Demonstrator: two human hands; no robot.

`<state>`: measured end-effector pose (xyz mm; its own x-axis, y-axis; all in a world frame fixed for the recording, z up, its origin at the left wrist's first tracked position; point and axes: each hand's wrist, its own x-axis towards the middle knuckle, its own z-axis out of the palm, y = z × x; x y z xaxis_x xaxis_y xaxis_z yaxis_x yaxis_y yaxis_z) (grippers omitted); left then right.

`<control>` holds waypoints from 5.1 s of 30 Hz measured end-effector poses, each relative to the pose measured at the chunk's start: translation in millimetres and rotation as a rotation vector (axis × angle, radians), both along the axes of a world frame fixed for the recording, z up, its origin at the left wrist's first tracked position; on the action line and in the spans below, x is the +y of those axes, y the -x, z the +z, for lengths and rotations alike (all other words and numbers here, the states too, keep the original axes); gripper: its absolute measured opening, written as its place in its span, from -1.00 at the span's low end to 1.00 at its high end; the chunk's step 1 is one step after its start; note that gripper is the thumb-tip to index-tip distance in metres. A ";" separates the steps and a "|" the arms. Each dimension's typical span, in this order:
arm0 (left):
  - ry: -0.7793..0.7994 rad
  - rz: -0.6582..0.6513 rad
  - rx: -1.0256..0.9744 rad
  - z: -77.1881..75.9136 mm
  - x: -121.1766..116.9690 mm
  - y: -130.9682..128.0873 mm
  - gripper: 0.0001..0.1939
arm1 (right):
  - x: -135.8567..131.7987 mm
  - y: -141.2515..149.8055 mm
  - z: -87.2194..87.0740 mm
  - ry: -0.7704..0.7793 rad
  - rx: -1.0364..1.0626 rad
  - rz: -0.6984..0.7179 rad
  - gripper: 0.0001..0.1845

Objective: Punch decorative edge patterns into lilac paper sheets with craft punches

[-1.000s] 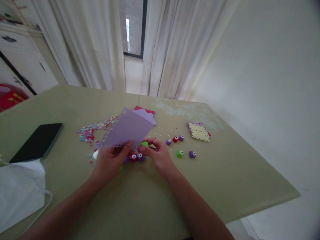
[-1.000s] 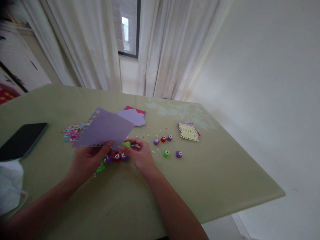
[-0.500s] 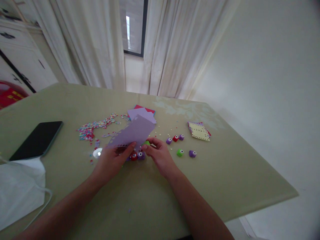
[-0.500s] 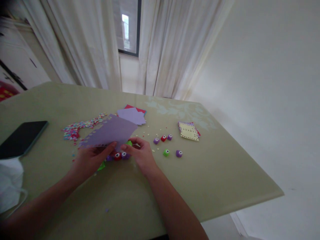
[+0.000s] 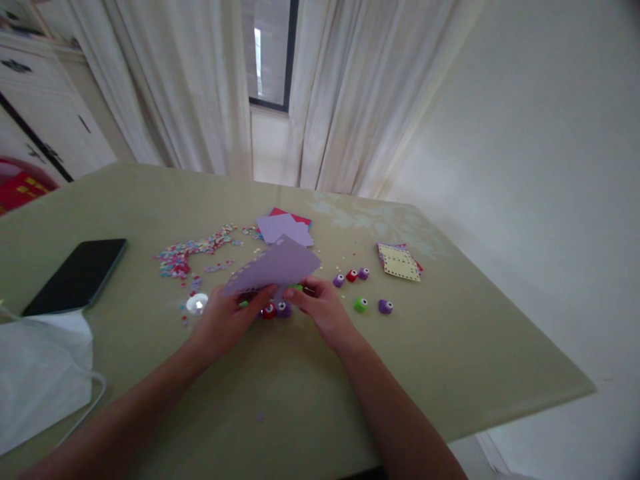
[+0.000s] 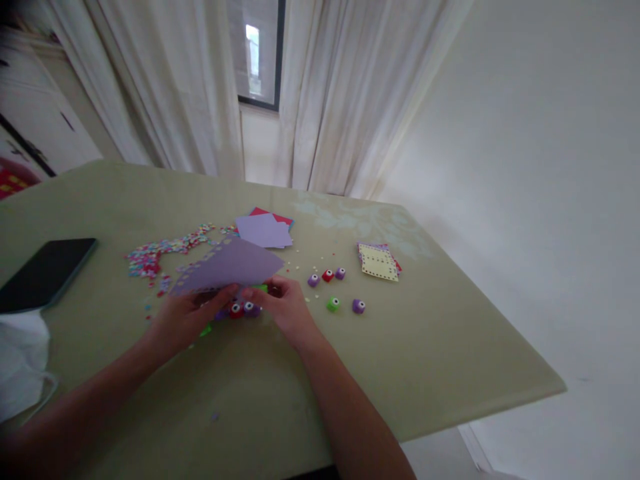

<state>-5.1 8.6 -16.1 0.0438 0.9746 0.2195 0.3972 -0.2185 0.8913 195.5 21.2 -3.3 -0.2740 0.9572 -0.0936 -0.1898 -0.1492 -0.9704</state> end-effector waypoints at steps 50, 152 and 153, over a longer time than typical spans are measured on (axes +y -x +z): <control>0.065 0.108 -0.171 32.8 -9.1 -8.6 -0.62 | 5.0 -10.0 3.8 -0.003 0.024 -0.142 -0.47; 0.136 -0.166 -0.038 16.6 -3.9 -6.4 -0.64 | -2.3 -1.1 -4.0 0.028 -0.099 0.061 -0.33; 0.136 -0.175 -0.036 16.8 -3.9 -6.2 -0.64 | -2.4 -1.0 -4.0 0.031 -0.101 0.060 -0.33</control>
